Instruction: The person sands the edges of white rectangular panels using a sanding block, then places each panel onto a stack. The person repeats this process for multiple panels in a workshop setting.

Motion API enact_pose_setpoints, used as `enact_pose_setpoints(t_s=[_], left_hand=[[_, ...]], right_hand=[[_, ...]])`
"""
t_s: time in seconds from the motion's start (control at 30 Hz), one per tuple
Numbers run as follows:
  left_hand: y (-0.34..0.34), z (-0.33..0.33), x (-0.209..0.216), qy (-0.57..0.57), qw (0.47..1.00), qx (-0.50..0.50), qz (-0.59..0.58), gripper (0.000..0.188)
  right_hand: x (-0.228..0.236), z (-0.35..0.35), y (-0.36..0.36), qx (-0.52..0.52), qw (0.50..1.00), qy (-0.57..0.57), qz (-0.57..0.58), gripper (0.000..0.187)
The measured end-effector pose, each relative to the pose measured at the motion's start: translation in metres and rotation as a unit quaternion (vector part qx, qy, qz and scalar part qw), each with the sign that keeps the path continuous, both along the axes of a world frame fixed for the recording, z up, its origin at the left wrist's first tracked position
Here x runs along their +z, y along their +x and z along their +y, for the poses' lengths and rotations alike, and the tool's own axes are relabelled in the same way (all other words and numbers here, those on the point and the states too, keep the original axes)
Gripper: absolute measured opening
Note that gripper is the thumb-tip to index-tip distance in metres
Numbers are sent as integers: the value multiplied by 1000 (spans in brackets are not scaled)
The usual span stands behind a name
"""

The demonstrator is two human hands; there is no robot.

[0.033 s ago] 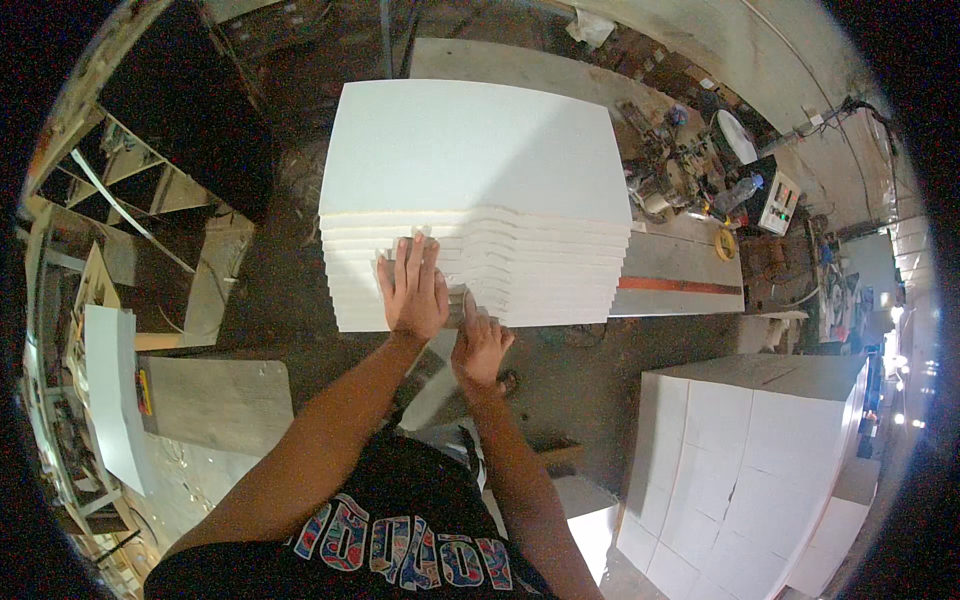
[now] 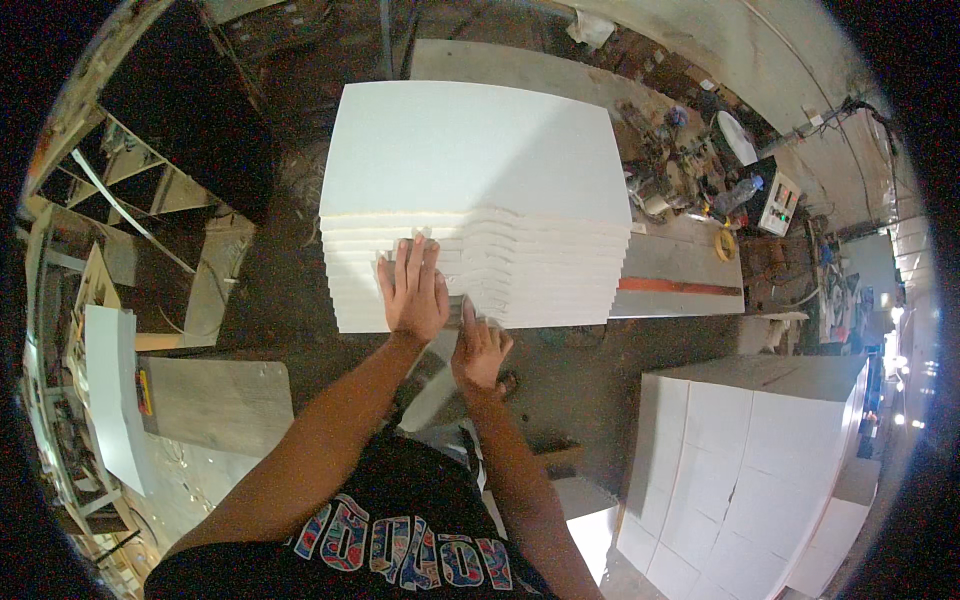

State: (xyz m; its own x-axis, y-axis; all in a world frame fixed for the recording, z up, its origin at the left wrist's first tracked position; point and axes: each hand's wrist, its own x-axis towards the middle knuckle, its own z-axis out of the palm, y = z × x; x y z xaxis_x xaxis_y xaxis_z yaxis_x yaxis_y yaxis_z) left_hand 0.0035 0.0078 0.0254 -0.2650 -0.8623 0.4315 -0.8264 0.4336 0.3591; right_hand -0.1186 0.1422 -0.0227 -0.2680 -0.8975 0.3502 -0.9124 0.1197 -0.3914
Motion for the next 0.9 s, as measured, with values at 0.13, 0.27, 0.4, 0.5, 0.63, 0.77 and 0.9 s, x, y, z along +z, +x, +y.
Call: enact_pose_setpoints(t_s=[0.13, 0.27, 0.4, 0.5, 0.63, 0.77, 0.9], left_hand=[[0, 0, -1, 3, 1000, -1, -10, 62], [0, 0, -4, -5, 1000, -13, -2, 62], [1, 0, -4, 6, 1000, -19, 2, 62], [2, 0, -2, 23, 1000, -20, 1, 60], [1, 0, 0, 9, 1000, -14, 5, 59], [1, 1, -1, 5, 1000, -11, 4, 59], [1, 0, -3, 13, 1000, -12, -8, 59]], right_hand=[[-33, 44, -3, 31, 998, 17, 48, 70], [-39, 74, -3, 25, 998, 27, 52, 66], [-15, 52, 4, -25, 999, 27, -3, 62], [5, 18, 8, -27, 999, -7, -35, 57], [12, -8, 7, -19, 998, -52, -37, 61], [-6, 18, 5, -13, 1000, 14, -23, 63], [-27, 56, 7, -4, 996, 79, 30, 63]])
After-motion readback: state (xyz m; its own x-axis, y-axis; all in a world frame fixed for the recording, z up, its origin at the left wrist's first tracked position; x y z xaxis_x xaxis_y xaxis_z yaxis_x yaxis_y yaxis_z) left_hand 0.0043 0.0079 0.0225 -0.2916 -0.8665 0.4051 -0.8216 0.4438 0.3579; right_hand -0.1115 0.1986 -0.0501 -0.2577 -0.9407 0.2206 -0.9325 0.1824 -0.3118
